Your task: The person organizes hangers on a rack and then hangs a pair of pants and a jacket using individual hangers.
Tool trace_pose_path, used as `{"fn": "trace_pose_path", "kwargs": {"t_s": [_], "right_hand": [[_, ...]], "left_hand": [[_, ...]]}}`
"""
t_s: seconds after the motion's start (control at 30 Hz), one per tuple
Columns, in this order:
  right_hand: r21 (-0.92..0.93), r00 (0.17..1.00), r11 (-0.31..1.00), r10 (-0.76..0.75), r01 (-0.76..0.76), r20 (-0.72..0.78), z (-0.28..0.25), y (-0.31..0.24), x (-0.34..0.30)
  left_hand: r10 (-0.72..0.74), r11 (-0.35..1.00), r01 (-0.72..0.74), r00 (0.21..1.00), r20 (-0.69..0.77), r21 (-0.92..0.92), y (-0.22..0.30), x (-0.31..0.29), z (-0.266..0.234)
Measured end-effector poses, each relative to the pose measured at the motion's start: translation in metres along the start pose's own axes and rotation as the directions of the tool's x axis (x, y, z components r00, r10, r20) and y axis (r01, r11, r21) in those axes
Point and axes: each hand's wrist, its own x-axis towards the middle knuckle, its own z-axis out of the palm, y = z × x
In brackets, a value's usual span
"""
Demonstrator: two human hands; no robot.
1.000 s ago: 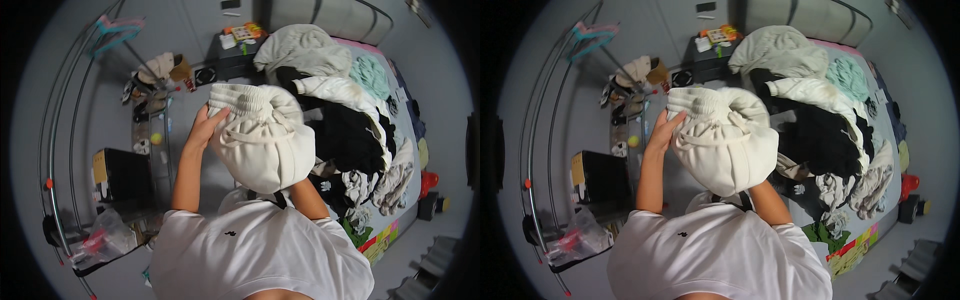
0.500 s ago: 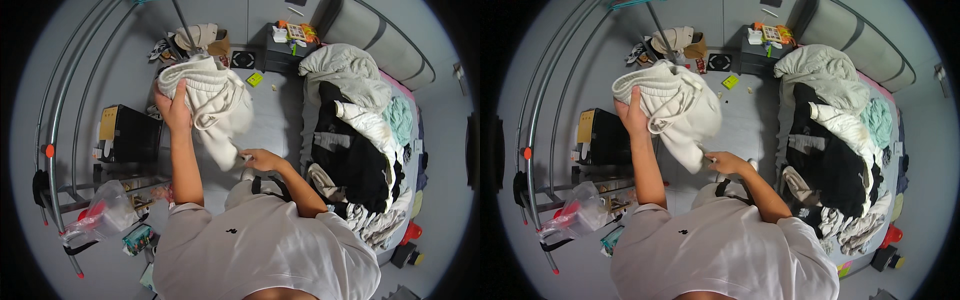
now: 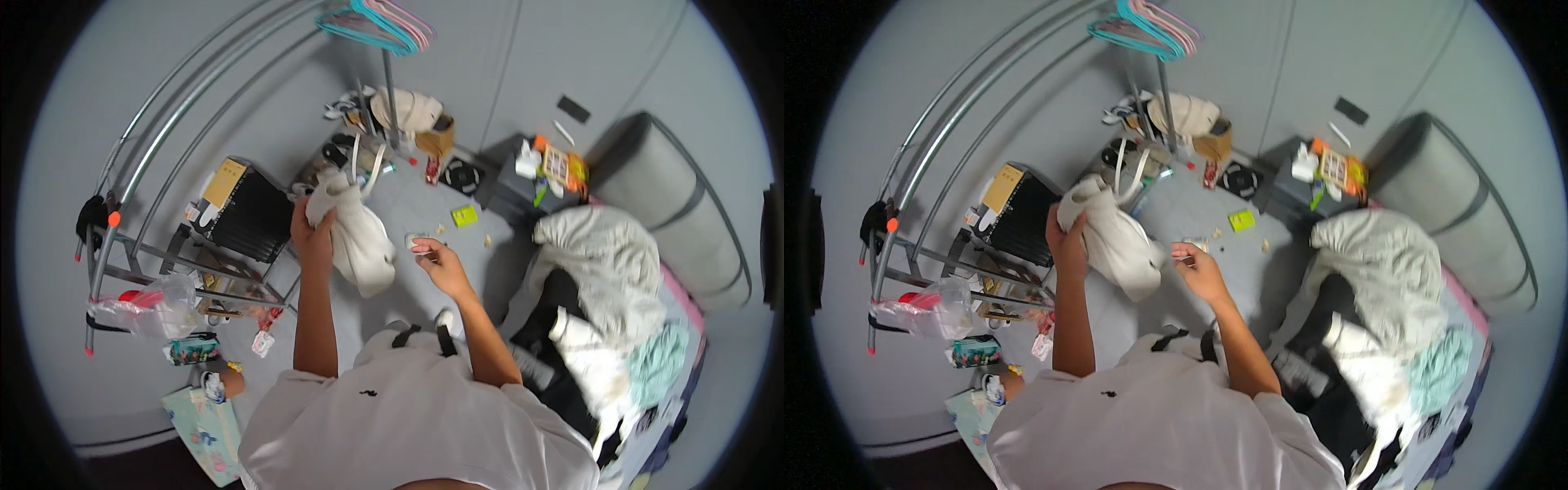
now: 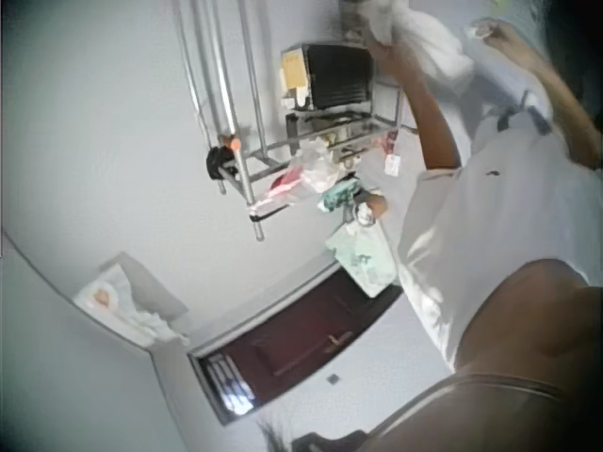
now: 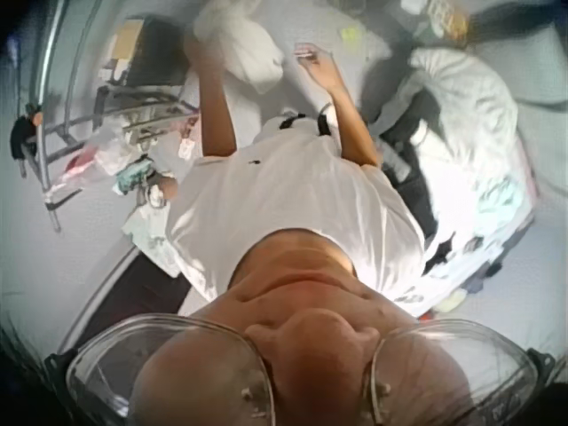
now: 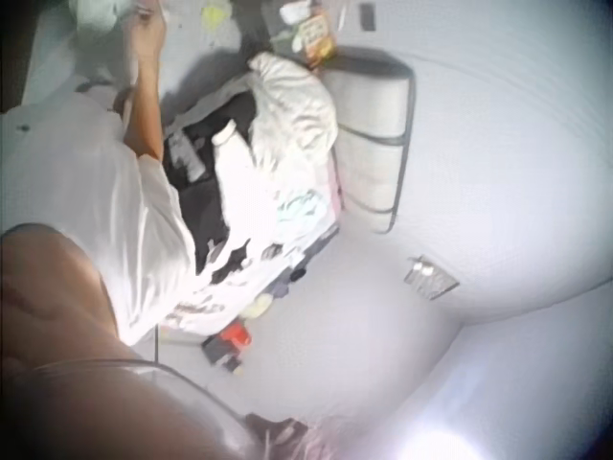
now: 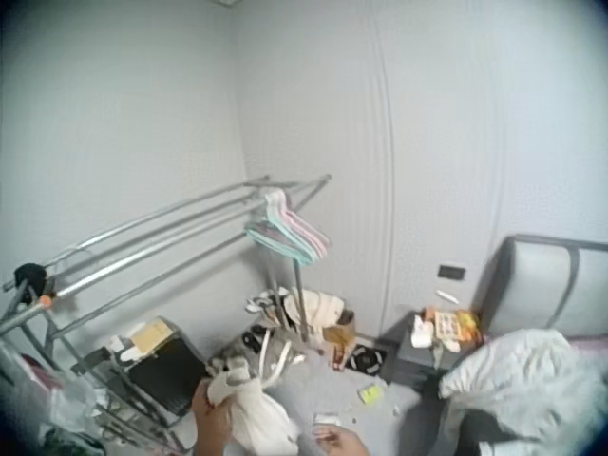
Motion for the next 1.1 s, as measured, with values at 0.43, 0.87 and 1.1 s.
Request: {"fn": "trace_pose_path", "kwargs": {"t_s": [0.43, 0.87, 1.1], "right_hand": [[0.313, 0.959, 0.914, -0.283, 0.259, 0.033, -0.033, -0.067, 0.154], [-0.013, 0.749, 0.807, -0.555, 0.591, -0.361, -0.110, -0.174, 0.421], [-0.255, 0.710, 0.795, -0.607, 0.551, -0.357, -0.156, -0.198, 0.563]], "left_hand": [[0.053, 0.998, -0.059, 0.982, -0.184, -0.028, -0.010, 0.052, 0.085], [0.023, 0.980, -0.008, 0.997, 0.072, -0.200, -0.072, 0.179, 0.110], [-0.015, 0.987, 0.039, 0.988, 0.153, -0.153, -0.088, 0.204, 0.117]]}}
